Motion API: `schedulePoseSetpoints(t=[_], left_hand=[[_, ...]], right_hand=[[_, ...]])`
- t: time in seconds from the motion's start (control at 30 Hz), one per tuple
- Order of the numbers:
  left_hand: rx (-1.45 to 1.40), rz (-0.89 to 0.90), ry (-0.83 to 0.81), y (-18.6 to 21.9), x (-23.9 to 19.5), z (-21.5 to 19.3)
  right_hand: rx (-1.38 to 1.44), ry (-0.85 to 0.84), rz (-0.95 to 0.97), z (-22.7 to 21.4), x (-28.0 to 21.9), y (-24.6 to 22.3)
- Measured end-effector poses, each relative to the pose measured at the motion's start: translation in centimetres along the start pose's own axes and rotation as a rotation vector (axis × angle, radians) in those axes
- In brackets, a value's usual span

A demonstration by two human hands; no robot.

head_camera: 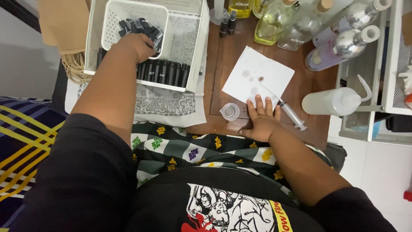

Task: The person sits at a table and uses a syringe to transfer liquid from a large bottle into a small plastic cup. They then pour the liquid from the cup into a small black bottle and place the filled bottle into a white basket. The person repeats this process with another bottle.

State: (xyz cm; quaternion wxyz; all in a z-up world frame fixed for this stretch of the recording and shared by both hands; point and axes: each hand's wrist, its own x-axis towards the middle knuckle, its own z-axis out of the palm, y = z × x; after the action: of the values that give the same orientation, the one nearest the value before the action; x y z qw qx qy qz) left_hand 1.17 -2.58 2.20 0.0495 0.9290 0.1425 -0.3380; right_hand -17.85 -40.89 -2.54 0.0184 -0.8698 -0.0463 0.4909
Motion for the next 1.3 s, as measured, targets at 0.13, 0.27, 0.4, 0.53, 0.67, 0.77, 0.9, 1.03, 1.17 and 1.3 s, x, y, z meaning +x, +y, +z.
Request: schedulePoseSetpoints(t=[0.13, 0.27, 0.4, 0.53, 0.67, 0.77, 0.9, 1.03, 1.17, 1.3], left_hand=[[-0.063, -0.041, -0.009, 0.7, -0.9, -0.3], [-0.066, -0.037, -0.037, 0.7, 0.7, -0.1], [-0.007, -0.095, -0.064, 1.2, 1.1, -0.3], [0.079, -0.069, 0.046, 0.9, 2.5, 0.5], [-0.080, -0.070, 0.309, 0.0, 3.9, 1.6], [-0.058, 0.005, 0.298, 0.3, 4.4, 1.7], [0.016, 0.003, 0.210, 0.9, 3.6, 1.0], [-0.022, 0.051, 0.277, 0.4, 4.5, 1.9], [0.092, 0.017, 0.150, 1.0, 4.1, 1.6], [0.091, 0.035, 0.157, 1.1, 4.0, 1.7]], right_hand=[[-0.005, -0.023, 0.007, -0.3, -0.4, -0.1], [-0.013, -0.003, -0.007, 0.1, 0.2, 0.2], [-0.035, 0.000, -0.005, 0.3, 0.5, 0.2], [-0.026, -0.040, 0.008, -0.4, 0.0, 0.0], [-0.031, -0.040, 0.007, -0.4, 0.1, 0.0], [-0.025, -0.031, 0.007, -0.2, 0.4, 0.2], [0.010, -0.060, 0.012, -1.1, -0.7, -0.4], [-0.003, -0.036, 0.006, -0.2, 0.2, 0.0], [-0.019, -0.042, 0.015, -0.3, 0.4, 0.0], [-0.012, -0.055, 0.017, -0.4, 0.3, -0.1]])
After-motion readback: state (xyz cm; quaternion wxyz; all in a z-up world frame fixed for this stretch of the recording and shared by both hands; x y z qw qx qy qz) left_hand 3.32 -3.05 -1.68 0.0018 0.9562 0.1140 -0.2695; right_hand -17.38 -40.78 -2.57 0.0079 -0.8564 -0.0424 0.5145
